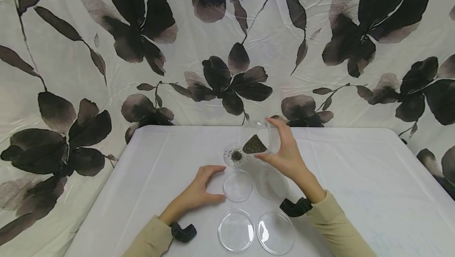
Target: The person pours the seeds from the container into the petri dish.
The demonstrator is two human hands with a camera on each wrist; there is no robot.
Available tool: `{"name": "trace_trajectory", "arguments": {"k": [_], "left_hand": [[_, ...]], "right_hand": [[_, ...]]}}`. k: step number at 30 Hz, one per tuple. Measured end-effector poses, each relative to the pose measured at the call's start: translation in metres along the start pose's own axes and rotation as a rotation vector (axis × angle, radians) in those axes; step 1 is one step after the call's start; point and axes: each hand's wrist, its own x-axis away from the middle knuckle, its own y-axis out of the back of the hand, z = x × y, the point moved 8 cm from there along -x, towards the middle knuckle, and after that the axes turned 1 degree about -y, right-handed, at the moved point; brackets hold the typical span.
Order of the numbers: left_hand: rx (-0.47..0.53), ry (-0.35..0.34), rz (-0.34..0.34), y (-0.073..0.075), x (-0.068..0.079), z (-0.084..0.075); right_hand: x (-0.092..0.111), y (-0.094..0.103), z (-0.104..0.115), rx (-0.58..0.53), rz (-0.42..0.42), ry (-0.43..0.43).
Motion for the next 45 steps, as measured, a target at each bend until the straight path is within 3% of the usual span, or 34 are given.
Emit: {"name": "trace_trajectory", "arguments": {"k": [10,22,30,38,45], "left_hand": [[-0.035,-0.035,-0.022,-0.009,-0.004,-0.002],[-0.098,-0.060,-0.055,-0.010,-0.003,-0.001],[-0.094,-0.080,-0.051,-0.011,-0.003,-0.003],[-0.169,-0.159,-0.025,-0.013,-0.005,-0.010],[-0.142,-0.141,-0.021,-0.012,-0.005,-0.010]], "right_hand": [[0.016,-0.007,0.016,0.073,0.036,0.130],[0.029,-0.016,0.019,0.148,0.028,0.290],[0.033,-0.027,0.018,0.190,0.066,0.341],[0.034,-0.027,0.020,0.204,0.062,0.398],[0.033,-0.028,0.021,0.230,0.062,0.429]]}}
